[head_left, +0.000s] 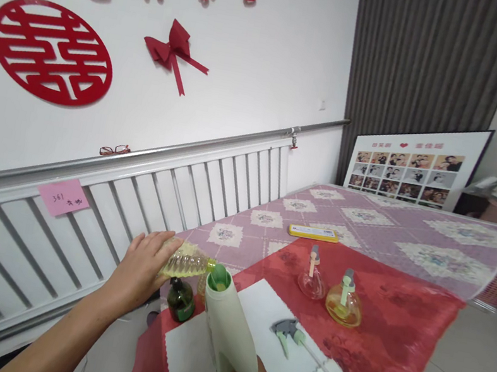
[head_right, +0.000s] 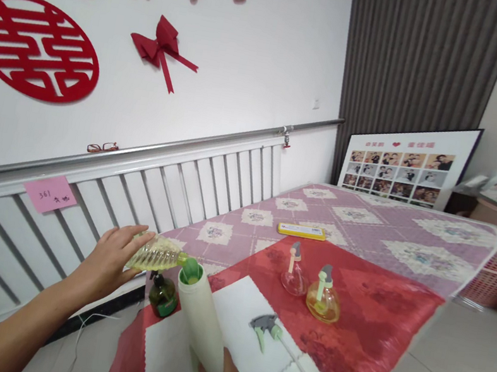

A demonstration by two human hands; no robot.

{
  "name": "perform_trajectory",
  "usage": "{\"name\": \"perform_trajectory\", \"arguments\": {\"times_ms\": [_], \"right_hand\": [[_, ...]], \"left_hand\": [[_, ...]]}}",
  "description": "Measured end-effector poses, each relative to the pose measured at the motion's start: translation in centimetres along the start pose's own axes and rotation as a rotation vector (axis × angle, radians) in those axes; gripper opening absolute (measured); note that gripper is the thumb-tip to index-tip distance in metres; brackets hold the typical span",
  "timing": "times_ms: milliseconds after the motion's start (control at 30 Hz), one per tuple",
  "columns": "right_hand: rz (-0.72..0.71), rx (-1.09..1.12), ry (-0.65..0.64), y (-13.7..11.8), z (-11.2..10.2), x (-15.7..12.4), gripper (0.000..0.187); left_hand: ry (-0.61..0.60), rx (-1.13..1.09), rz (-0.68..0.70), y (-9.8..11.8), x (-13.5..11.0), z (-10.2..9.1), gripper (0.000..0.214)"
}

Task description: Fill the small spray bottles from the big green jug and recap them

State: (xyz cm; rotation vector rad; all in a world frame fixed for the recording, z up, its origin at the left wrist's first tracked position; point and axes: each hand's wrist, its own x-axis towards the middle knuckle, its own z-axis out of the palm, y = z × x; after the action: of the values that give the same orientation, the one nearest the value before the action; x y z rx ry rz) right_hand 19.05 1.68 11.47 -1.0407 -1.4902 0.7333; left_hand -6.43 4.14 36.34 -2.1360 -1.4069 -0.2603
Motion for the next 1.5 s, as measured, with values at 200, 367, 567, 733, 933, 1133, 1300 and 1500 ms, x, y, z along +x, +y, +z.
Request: {"name": "perform_trajectory", "arguments": {"times_ms": [200,367,567,733,933,1133,1300,1500], "right_hand": [[0.009,0.004,-0.002,-0.58,-0.14,0.2,0.025],[0.029,-0.002,0.015,-0.62,-0.13,0.27,0.025],[0.03,0.029,0.029,-0.42,0.04,0.16,0.027],[0.023,0.016,0.04,-0.21,0.12,0.13,0.025],[0.043,0.003,0.009,0.07,0.02,0.14,0.028],[0.035,-0.011,-0.011,0.03,-0.05,0.13,0.028],[0.054,-0.025,-0.028,-0.01,-0.14,0.15,0.027],[0.074,-0.055,-0.021,0.31,-0.17,0.23,0.032]], "left_hand": [[-0.023,0.008,-0.008,0.07,0.03,-0.1,0.058],[-0.016,0.009,-0.012,0.16,0.05,-0.16,0.059],[-0.026,0.02,-0.013,0.27,0.06,-0.35,0.058],[-0.033,0.019,-0.013,0.28,0.06,-0.41,0.057],[-0.037,0.022,-0.022,0.21,0.05,-0.32,0.058],[-0.047,0.009,-0.029,0.46,0.1,-0.78,0.061],[-0.043,0.0,-0.032,0.6,0.15,-0.88,0.057],[-0.038,-0.004,-0.028,0.47,0.2,-0.81,0.058]]}}
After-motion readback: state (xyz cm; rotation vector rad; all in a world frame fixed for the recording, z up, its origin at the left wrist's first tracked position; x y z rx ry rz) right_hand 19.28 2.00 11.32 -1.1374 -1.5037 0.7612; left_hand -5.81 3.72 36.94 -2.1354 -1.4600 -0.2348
